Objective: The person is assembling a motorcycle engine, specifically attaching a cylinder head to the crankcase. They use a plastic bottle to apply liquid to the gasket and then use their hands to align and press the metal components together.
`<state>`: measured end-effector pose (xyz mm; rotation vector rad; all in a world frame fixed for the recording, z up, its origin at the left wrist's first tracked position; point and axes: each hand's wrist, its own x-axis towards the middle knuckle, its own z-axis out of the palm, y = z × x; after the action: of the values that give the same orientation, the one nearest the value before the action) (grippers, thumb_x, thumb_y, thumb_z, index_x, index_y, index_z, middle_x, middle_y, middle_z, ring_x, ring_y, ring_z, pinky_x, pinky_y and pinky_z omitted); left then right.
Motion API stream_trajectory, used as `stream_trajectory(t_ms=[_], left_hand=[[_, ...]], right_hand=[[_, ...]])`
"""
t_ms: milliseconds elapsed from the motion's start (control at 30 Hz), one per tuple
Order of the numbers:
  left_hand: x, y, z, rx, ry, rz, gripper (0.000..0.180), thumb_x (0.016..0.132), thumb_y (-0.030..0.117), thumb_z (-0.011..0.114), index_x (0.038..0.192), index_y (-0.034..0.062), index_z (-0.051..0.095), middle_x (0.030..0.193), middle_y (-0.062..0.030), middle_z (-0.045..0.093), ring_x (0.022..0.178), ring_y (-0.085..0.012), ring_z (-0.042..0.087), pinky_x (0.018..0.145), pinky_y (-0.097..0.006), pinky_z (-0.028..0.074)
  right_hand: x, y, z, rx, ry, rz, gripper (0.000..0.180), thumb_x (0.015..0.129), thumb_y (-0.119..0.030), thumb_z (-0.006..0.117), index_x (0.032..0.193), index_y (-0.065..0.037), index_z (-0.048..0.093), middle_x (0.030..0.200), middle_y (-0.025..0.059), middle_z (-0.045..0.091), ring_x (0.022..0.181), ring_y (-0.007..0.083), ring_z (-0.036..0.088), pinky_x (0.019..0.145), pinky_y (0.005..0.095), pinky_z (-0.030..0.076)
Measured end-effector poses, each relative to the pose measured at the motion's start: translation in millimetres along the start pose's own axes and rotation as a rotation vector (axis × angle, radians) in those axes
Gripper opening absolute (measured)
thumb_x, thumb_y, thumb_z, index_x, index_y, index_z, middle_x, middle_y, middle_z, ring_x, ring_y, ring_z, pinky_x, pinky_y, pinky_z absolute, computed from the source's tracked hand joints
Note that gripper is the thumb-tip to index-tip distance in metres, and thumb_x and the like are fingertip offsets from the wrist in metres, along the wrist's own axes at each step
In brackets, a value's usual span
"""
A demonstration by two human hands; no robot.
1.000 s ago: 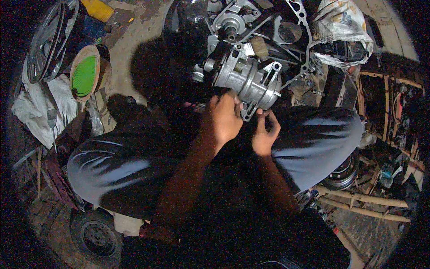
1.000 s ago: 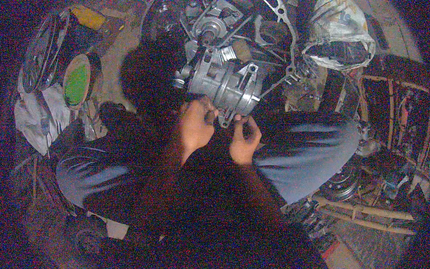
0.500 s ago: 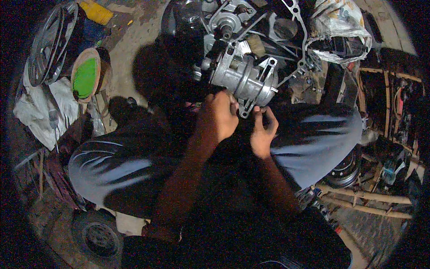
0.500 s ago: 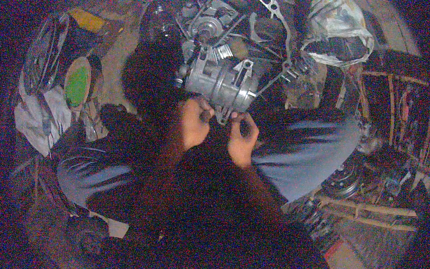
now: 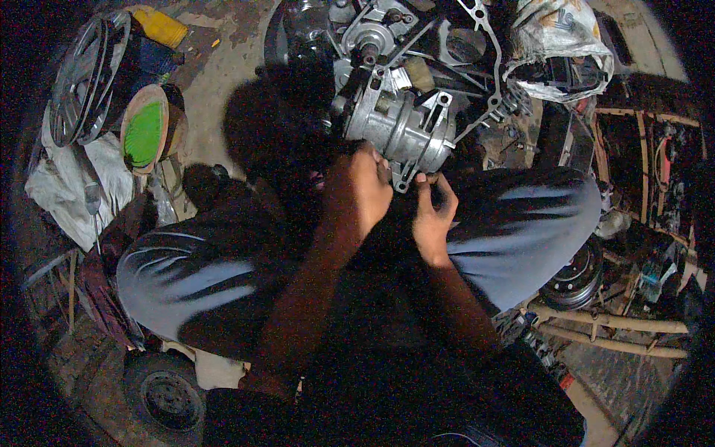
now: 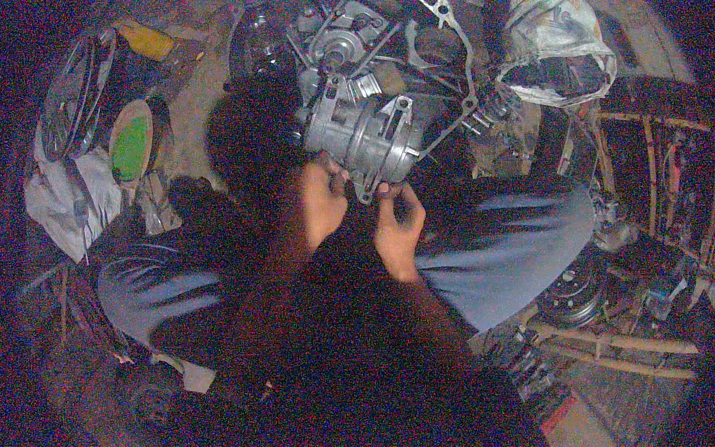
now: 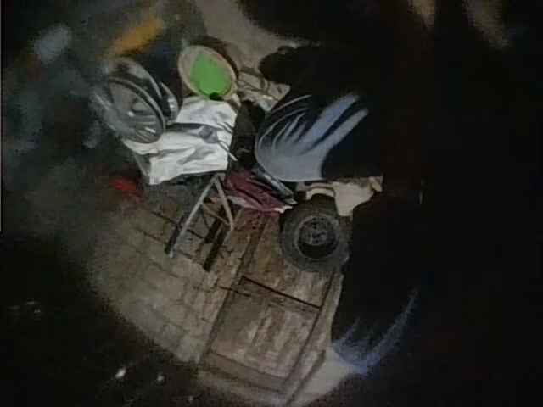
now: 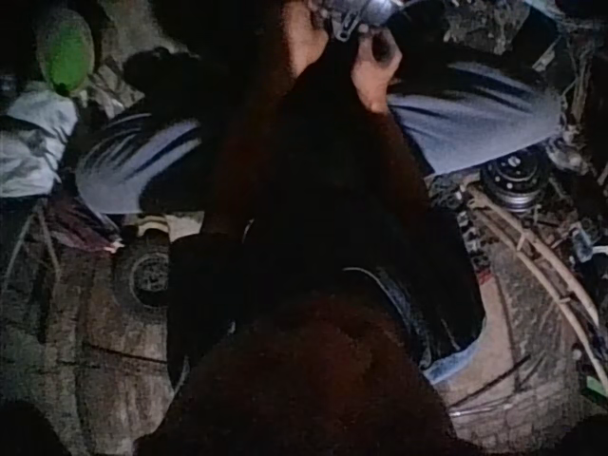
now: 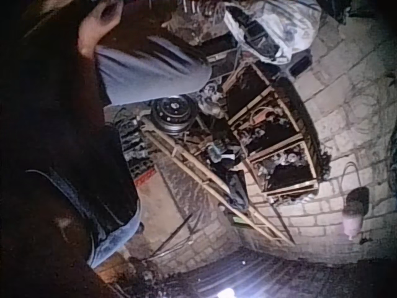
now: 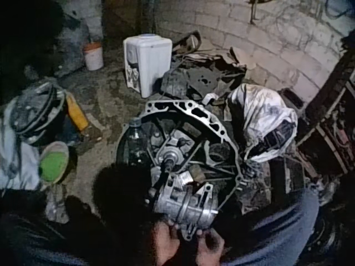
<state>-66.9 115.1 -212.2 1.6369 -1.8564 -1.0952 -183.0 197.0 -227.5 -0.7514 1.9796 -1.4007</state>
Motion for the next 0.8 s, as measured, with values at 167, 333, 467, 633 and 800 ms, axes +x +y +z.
stream_trajectory(t_ms=[167,333,467,633,800], left_hand=[[-3,3,-6,0.057,-0.125,-0.074,0.016,0.087,0.018,0.071,0.094,0.0036,0.069,0.090,-0.0231,0.071,0.087,-0.0469,0.069,0.075,-0.055,0.055],[-5,10,-6,0.069,-0.144,-0.068,0.015,0.089,0.015,0.071,0.090,0.0008,0.066,0.086,-0.0220,0.070,0.083,-0.0444,0.069,0.073,-0.050,0.054],[-9,10,-1,0.067,-0.118,-0.039,0.017,0.090,0.016,0.068,0.094,-0.0005,0.067,0.088,-0.0243,0.071,0.086,-0.0457,0.069,0.075,-0.053,0.055],[-8,17,-1,0.061,-0.069,-0.090,0.019,0.095,0.017,0.061,0.095,-0.0016,0.065,0.086,-0.0258,0.071,0.084,-0.0466,0.069,0.074,-0.055,0.056],[-17,15,5,0.074,-0.006,-0.028,0.018,0.096,0.017,0.059,0.099,-0.0013,0.062,0.084,-0.0257,0.071,0.080,-0.0473,0.069,0.072,-0.055,0.056]], right_hand=[[1,-3,-2,0.020,-0.058,0.000,0.022,0.100,-0.019,0.068,0.090,0.000,0.061,0.086,0.0003,0.060,0.085,0.0105,0.051,0.079,0.0281,0.044],[3,1,-4,-0.010,-0.071,-0.053,0.021,0.101,-0.017,0.067,0.088,-0.002,0.060,0.082,-0.0010,0.058,0.083,0.0104,0.049,0.077,0.0278,0.043],[2,0,-4,0.004,-0.093,-0.085,0.020,0.101,-0.017,0.066,0.088,-0.003,0.060,0.082,-0.0017,0.059,0.082,0.0098,0.049,0.075,0.0273,0.043],[2,4,-2,0.047,-0.062,-0.068,0.017,0.100,-0.015,0.067,0.090,-0.002,0.062,0.085,-0.0005,0.063,0.083,0.0101,0.053,0.076,0.0276,0.045],[1,1,-3,0.043,-0.066,-0.022,0.018,0.099,-0.016,0.069,0.092,-0.001,0.062,0.088,0.0010,0.064,0.086,0.0115,0.055,0.079,0.0293,0.046]])
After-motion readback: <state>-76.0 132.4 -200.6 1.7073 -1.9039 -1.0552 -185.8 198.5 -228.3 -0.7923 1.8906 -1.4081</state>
